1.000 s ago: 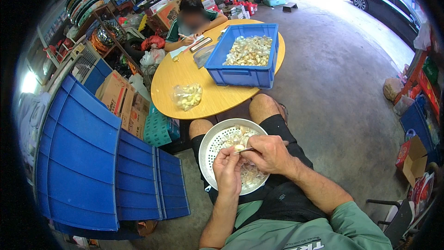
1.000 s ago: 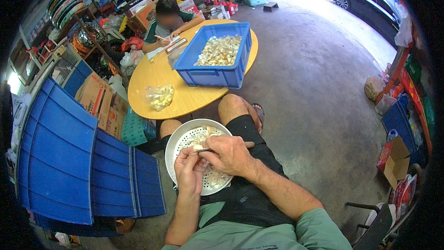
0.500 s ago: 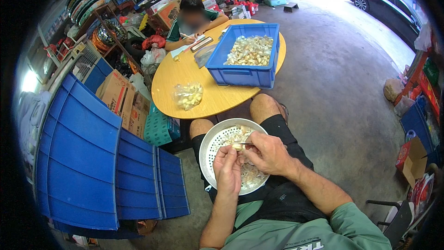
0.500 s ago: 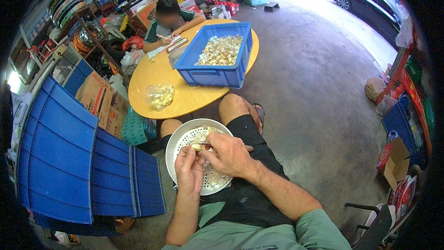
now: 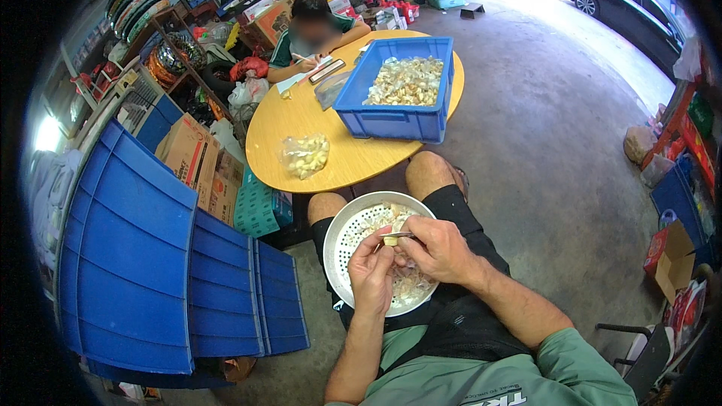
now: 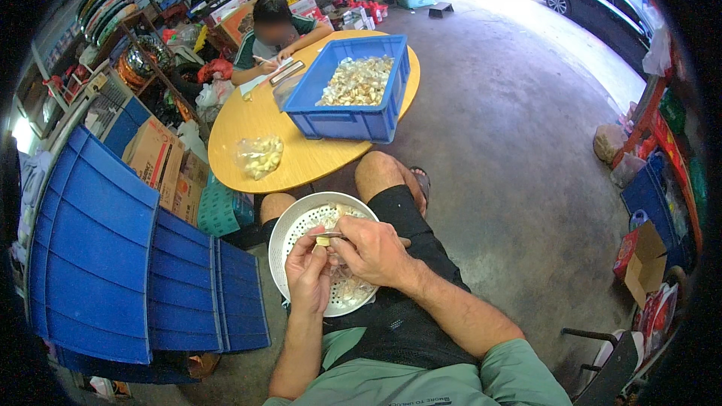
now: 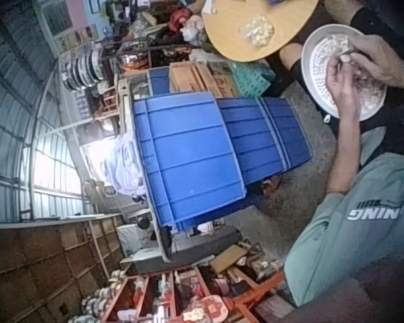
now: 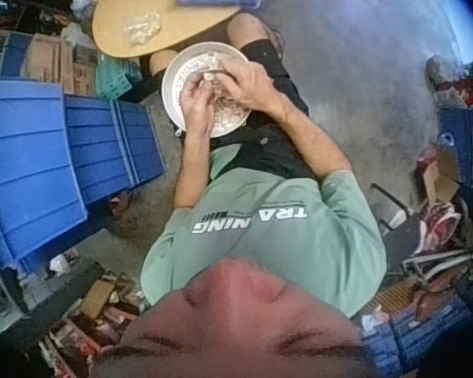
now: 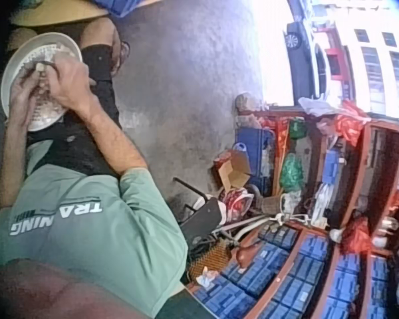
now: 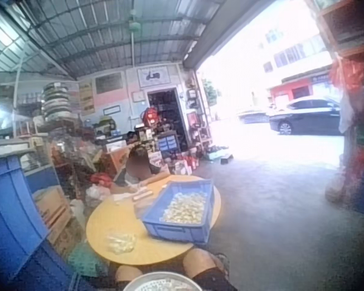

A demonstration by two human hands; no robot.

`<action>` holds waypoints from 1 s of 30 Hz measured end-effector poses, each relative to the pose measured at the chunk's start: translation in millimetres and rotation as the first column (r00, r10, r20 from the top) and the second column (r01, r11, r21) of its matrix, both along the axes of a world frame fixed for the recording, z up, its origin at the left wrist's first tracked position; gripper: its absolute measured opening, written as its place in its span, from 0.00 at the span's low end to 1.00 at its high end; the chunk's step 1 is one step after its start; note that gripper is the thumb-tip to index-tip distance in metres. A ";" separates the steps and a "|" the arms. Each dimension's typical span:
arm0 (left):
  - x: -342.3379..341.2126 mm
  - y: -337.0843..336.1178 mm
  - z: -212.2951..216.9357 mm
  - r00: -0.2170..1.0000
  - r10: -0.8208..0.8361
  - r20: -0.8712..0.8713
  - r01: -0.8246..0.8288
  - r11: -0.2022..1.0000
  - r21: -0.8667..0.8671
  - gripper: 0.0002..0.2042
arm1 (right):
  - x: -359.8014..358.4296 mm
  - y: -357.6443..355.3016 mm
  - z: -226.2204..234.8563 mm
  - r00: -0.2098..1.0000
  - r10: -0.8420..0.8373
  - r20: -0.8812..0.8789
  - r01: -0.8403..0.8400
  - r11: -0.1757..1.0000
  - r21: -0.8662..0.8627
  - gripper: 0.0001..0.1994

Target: The person sits at a table and peels garlic cloves one by one using a small knife, placing the peeled cloves into a blue crate and the skins into a white colander on their lap.

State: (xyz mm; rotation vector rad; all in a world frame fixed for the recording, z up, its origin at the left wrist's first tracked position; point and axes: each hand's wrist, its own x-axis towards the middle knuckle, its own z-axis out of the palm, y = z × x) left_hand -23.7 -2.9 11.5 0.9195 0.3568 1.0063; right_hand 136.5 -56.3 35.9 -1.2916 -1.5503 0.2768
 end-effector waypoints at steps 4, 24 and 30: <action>2.6 -0.2 2.0 0.998 0.054 -0.044 -0.053 0.998 0.017 0.13 | 0.6 -1.6 3.2 1.000 0.006 0.028 -0.005 1.000 -0.016 0.11; 0.2 4.5 -2.1 0.999 0.047 -0.008 -0.047 0.999 -0.021 0.13 | -0.2 -3.1 12.3 0.993 -0.016 0.117 0.018 1.000 -0.014 0.14; 0.2 4.3 0.0 0.999 0.041 -0.014 -0.041 0.999 -0.031 0.13 | 1.3 -2.2 10.4 0.997 0.004 0.071 -0.002 1.000 -0.021 0.14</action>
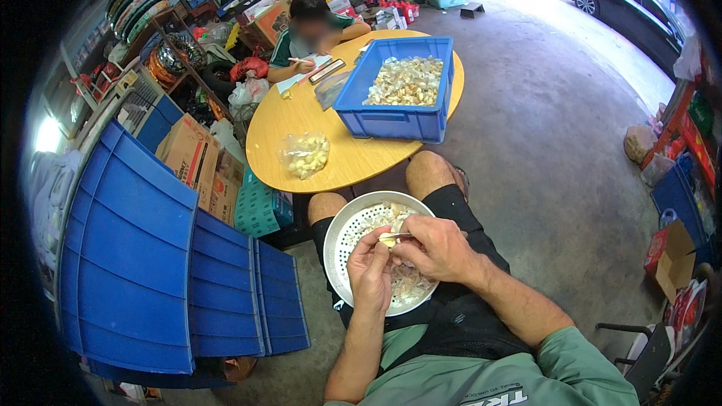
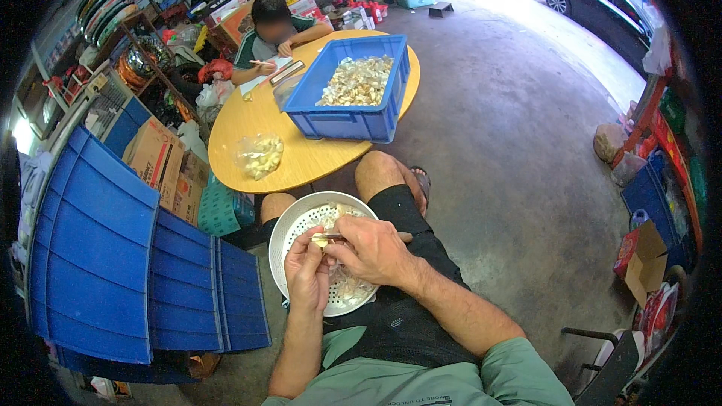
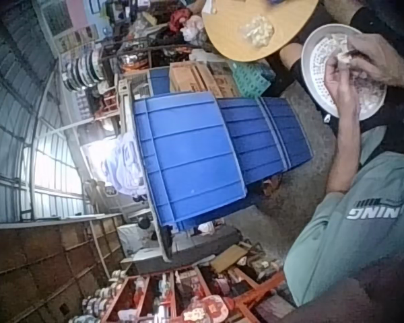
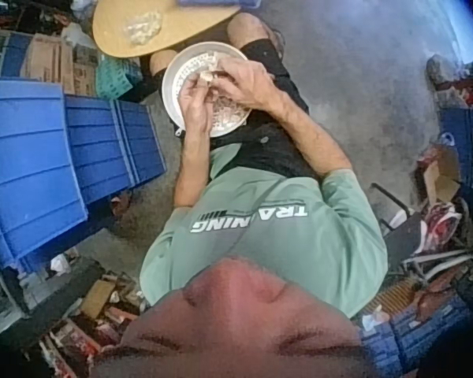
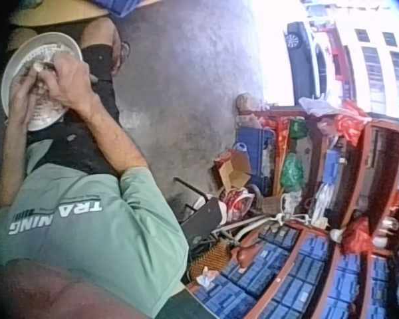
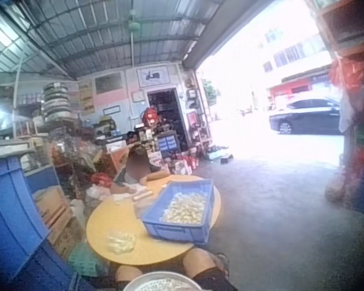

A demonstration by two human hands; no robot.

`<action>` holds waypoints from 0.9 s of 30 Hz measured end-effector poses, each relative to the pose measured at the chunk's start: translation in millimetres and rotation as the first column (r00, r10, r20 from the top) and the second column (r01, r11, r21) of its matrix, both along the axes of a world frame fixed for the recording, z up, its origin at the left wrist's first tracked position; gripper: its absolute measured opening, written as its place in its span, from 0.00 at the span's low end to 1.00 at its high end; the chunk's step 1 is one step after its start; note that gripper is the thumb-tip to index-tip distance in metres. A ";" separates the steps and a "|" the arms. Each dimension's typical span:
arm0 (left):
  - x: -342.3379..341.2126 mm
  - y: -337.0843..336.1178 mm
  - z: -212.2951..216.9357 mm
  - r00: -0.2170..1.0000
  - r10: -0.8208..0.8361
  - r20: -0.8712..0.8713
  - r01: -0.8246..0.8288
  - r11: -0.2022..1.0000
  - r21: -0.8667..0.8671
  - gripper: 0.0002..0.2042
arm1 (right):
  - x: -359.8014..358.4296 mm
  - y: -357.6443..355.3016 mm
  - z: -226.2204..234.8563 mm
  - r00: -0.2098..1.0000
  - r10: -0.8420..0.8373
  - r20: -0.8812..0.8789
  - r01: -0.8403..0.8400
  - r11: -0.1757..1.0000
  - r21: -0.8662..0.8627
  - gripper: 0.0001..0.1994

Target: The person sits at a table and peels garlic cloves one by one using a small knife, placing the peeled cloves into a blue crate and the skins into a white colander on their lap.

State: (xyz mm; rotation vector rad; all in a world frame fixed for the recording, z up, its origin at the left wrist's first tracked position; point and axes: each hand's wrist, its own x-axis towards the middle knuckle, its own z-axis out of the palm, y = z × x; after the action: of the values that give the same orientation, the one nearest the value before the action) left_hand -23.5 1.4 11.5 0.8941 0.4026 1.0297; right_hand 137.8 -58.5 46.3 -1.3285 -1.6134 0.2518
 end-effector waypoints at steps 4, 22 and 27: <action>-0.6 0.8 -2.2 0.999 -0.028 0.015 0.028 0.999 0.029 0.12 | 3.0 1.6 -6.8 1.000 0.019 -0.021 -0.019 1.000 0.002 0.14; 0.2 0.2 2.9 0.998 -0.006 0.063 0.012 0.996 -0.090 0.13 | 6.0 1.3 -10.5 0.989 0.042 -0.144 -0.059 0.991 -0.117 0.16; -1.9 -1.0 0.2 0.998 -0.022 0.064 0.024 0.999 -0.035 0.12 | 1.7 -1.5 -1.7 0.999 0.002 -0.043 -0.006 0.994 -0.105 0.15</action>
State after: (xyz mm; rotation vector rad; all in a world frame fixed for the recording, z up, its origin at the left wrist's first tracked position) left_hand -25.3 0.5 11.7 0.8300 0.3558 1.0243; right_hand 139.6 -59.9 44.6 -1.3906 -1.5854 0.3700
